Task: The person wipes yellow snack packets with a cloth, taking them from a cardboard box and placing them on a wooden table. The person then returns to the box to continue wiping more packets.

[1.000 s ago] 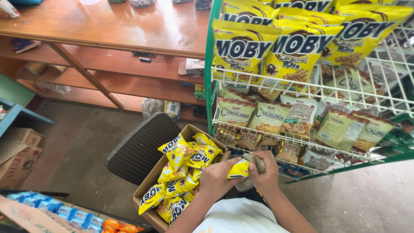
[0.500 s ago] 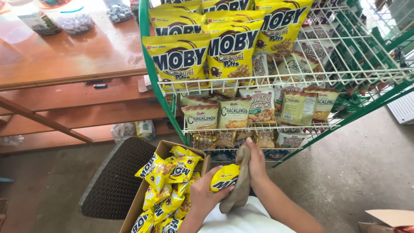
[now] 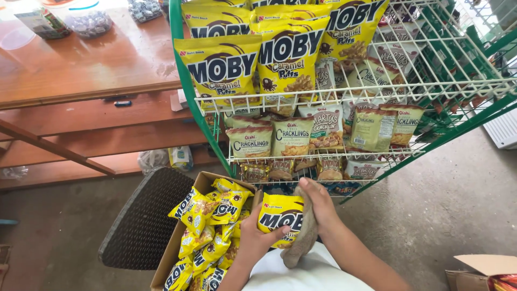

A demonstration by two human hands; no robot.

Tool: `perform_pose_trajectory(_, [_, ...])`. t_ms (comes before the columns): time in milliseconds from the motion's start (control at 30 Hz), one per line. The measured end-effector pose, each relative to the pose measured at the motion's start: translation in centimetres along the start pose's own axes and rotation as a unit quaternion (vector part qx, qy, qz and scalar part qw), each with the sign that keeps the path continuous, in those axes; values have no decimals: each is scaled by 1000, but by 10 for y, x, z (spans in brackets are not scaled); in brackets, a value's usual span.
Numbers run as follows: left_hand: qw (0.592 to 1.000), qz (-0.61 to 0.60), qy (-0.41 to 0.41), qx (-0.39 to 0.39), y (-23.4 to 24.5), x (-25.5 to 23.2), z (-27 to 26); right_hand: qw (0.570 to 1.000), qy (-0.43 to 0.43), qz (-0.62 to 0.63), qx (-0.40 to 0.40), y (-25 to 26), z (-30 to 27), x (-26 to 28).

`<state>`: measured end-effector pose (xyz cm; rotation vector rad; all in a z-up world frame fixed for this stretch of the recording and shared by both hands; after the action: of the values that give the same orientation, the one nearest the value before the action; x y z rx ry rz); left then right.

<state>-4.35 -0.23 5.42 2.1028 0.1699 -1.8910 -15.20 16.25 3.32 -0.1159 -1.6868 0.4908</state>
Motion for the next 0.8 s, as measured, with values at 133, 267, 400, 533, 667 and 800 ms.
perform_pose_trajectory(133, [993,-109,54,9,2,7,2,962,-180,64,-194,7,-5,9])
perform_pose_trajectory(267, [980,-130,130,-77,17,27,11,973,-6,45,-224,21,-6,33])
perform_pose_trajectory(400, [986,-60,108,-110,9,22,9,872,338,-353,-23,-40,-37,64])
perform_pose_trajectory(533, [986,89,2,-144,-2,-4,5,721,487,-490,51,-66,-51,50])
perform_pose_trajectory(667, [986,116,-2,-120,-17,-6,-2,818,430,-383,13,-30,-34,50])
perform_pose_trajectory(800, [989,-125,19,-73,-28,-5,2,920,346,-182,18,-17,-24,55])
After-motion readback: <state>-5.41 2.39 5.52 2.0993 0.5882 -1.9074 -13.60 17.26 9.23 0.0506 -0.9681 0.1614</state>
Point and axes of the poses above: each hand's wrist, its own z-axis towards the middle knuckle, its own y-axis out of the back of the hand, x = y × z, the point moved 7 cm from there along z, towards the middle knuckle, and after that the axes turned 9 degrees about y, right-handed, at the moved point
